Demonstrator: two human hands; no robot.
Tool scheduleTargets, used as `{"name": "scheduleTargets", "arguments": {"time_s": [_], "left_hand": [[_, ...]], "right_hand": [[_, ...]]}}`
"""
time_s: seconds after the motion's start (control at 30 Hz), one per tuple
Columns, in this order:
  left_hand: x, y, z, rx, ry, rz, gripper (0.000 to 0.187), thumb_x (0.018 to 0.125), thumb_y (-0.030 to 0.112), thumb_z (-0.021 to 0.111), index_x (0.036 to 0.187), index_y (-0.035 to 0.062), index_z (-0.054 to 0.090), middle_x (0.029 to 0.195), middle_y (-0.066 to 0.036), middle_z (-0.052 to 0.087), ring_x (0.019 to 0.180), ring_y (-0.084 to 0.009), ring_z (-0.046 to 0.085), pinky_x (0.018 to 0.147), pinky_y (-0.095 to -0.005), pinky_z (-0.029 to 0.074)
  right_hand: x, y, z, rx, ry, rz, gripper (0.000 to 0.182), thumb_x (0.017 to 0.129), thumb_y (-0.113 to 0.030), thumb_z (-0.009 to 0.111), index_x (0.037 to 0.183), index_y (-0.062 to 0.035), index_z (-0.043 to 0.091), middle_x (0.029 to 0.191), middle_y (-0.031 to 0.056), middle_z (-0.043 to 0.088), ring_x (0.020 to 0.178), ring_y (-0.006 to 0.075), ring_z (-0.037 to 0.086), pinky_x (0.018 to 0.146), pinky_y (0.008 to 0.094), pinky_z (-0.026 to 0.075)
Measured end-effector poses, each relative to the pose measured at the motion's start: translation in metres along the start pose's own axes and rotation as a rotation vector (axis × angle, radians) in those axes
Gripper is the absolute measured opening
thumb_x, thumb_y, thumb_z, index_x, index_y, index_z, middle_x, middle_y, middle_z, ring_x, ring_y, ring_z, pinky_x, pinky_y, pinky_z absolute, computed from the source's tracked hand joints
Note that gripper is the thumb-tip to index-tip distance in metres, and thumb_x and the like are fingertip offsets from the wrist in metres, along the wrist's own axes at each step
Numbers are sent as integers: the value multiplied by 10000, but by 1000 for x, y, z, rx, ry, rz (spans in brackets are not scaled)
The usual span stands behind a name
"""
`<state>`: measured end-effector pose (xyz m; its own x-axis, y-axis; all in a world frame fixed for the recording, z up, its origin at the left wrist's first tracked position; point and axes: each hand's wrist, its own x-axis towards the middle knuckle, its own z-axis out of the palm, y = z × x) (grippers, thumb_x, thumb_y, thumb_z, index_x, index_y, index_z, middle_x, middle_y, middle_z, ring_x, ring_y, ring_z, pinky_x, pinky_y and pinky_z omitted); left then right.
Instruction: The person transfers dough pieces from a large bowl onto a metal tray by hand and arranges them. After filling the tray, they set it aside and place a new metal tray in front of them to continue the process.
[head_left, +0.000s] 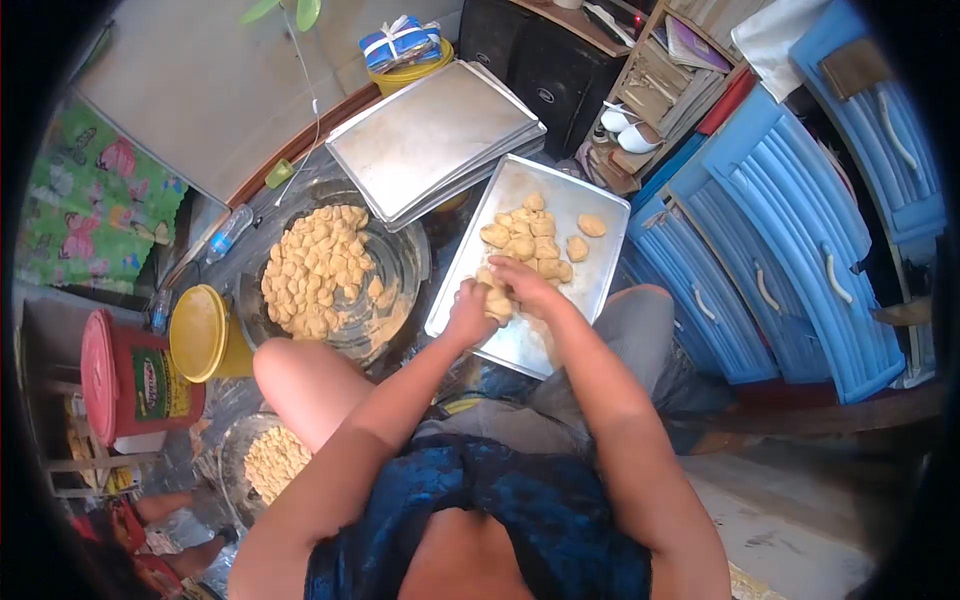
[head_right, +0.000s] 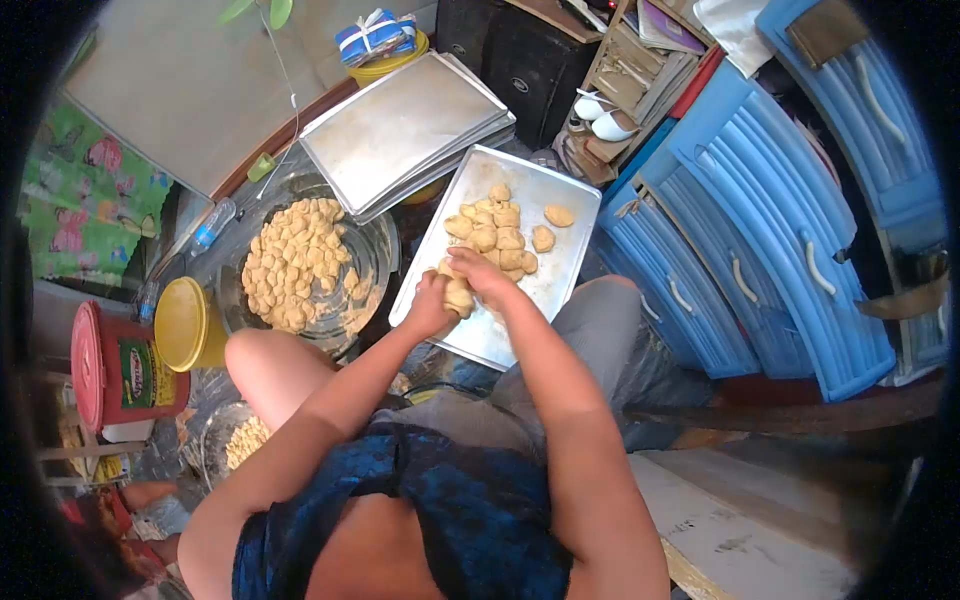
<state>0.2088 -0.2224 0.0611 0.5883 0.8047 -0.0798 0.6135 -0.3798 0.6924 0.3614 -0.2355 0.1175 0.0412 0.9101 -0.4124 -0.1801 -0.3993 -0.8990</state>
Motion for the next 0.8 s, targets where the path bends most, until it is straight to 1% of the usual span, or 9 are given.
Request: {"name": "scheduleTargets", "arguments": {"time_s": [0.03,0.13,0.23,0.3,0.4,0.47,0.57,0.77,0.8], "left_hand": [[-6,18,1,232,-51,-13,702,585,211,732,1198,64,425,1267,-192,340,1100,-407,414,894,-492,388],[-4,30,9,323,-57,-34,718,595,250,737,1225,120,417,1286,-179,325,1136,-398,393,873,-528,392],[4,38,-4,380,-143,-51,681,616,249,729,1222,146,436,1270,-187,347,1103,-387,446,855,-492,427],[10,43,-19,299,-366,-52,615,634,247,721,1193,142,487,1218,-205,402,1019,-363,526,835,-430,461],[12,48,-31,426,-349,46,456,686,227,672,1120,132,567,1117,-166,499,939,-324,580,801,-396,480],[9,68,-50,466,-378,62,351,724,221,624,1061,126,605,1041,-124,561,936,-308,584,786,-407,478],[24,74,-68,445,-452,131,337,723,235,626,1040,122,616,1014,-134,577,931,-313,583,786,-403,477],[81,71,-78,491,-376,254,348,736,153,600,1079,94,596,1088,-140,567,1007,-311,556,846,-399,460],[90,68,-76,476,-369,251,398,733,156,609,1123,92,570,1129,-151,546,1023,-316,549,863,-399,452]], "right_hand": [[-10,-4,-9,-96,-83,59,517,828,-188,568,1288,0,427,1226,132,491,1122,192,462,955,286,355],[-29,-7,-33,-465,-96,-39,534,807,-220,593,1268,7,447,1205,142,526,1105,214,498,929,300,384],[-38,9,-56,-686,-75,-76,526,785,-234,616,1238,-4,478,1190,155,542,1067,244,532,888,318,417],[-38,10,-52,-756,-56,-117,506,774,-234,624,1214,-17,503,1177,162,551,1042,265,550,862,328,434],[-50,-20,-32,-889,86,7,404,735,-213,626,1103,-59,566,1156,180,560,1059,300,540,893,350,426],[-38,-13,-30,-1031,327,-210,363,743,-183,599,1092,-92,562,1205,156,524,1089,310,512,891,384,425],[-25,-3,-34,-1175,499,-279,446,736,-175,597,1174,-136,530,1282,139,449,1137,314,467,906,417,417],[7,-5,-49,-1113,461,-187,531,747,-195,589,1266,-213,481,1296,139,410,1153,324,439,927,428,412],[10,-9,-51,-1088,400,-114,420,730,-170,613,1143,-131,549,1228,179,442,1108,369,470,929,425,401]]}}
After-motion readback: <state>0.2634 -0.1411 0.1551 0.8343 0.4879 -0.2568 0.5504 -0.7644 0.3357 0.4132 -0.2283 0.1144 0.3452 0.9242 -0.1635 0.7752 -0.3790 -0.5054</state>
